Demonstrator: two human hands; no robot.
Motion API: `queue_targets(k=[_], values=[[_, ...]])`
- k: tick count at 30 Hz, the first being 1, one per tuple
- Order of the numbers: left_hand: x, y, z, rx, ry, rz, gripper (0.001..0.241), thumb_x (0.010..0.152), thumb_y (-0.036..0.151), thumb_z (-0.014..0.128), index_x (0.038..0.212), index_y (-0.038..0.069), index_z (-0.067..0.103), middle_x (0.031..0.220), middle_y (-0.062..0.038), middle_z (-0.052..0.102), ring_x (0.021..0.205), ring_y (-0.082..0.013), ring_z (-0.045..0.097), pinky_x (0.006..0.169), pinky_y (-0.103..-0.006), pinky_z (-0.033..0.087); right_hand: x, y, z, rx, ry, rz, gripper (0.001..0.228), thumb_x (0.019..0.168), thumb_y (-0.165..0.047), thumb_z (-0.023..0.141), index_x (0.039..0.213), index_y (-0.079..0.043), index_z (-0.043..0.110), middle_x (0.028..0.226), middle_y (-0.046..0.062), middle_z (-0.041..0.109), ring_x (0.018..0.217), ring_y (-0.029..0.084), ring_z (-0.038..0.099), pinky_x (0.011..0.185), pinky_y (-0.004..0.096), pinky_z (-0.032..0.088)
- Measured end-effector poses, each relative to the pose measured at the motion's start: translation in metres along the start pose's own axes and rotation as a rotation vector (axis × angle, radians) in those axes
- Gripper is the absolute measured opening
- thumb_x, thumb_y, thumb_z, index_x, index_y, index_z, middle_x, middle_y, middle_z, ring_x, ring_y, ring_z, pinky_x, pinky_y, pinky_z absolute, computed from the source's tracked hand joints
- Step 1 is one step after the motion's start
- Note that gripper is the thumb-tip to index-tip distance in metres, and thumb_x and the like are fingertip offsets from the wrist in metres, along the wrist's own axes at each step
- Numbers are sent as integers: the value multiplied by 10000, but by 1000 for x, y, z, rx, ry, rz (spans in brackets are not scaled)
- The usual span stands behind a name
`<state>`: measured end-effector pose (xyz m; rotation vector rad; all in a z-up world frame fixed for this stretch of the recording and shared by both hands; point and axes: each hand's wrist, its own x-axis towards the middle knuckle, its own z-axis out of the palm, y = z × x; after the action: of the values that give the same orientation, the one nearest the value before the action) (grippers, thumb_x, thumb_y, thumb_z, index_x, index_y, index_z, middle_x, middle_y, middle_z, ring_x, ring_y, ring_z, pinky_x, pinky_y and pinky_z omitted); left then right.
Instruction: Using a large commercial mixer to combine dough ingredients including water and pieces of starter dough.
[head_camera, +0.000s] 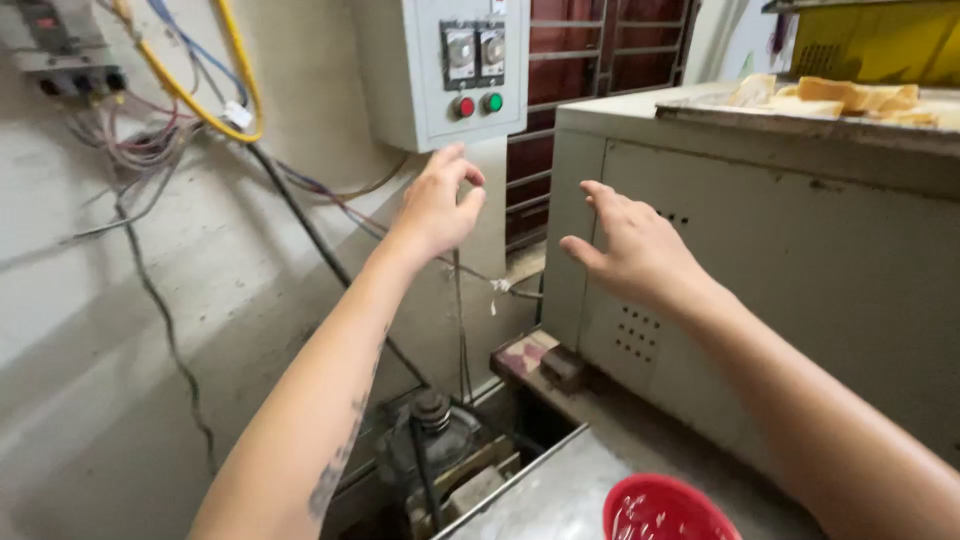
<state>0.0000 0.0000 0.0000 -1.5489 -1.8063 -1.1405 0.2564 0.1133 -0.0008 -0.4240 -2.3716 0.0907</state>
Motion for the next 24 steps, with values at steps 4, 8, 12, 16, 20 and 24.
queue_targets(k=[4,8,12,16,20,24], values=[[82,-18,40,53,17,-88,150,872,187,676,1005,128,709,1625,-143,331,1388,-395,477,1090,-471,427,24,48,-11,-16,-55,18,768,905,-357,702,1513,-37,358,1424,188,553,1349,351,491,1118,439,380],[133,-13,59,100,28,-230,167,858,123,611,1003,146,690,1671,-91,296,1356,-373,522,1070,-449,458,27,82,-15,12,-112,-43,772,909,-356,681,1535,-66,332,1483,166,512,1387,328,461,1146,427,365],[168,-40,87,111,38,-301,226,784,44,595,947,159,700,1657,-68,304,1350,-347,530,1074,-437,447,27,102,-16,59,-168,-56,736,913,-355,670,1523,-95,351,1486,147,510,1391,311,459,1136,421,371],[179,-69,112,54,207,-75,278,765,-3,584,962,147,711,1658,-118,311,1413,-391,496,1087,-447,457,22,117,-11,85,-177,-57,719,906,-352,679,1506,-96,379,1470,145,530,1377,308,479,1124,420,387],[172,-57,105,64,118,-164,350,717,-16,587,989,175,696,1692,-67,224,1382,-399,518,1062,-469,448,9,127,-2,122,-214,-29,677,896,-351,687,1476,-99,444,1432,132,579,1340,294,536,1096,408,440],[171,-14,77,136,-39,-315,372,720,-26,571,977,208,702,1728,-8,117,1318,-395,562,1029,-426,500,11,132,-6,136,-239,-21,652,898,-353,697,1457,-97,481,1409,134,598,1330,288,551,1087,410,449]])
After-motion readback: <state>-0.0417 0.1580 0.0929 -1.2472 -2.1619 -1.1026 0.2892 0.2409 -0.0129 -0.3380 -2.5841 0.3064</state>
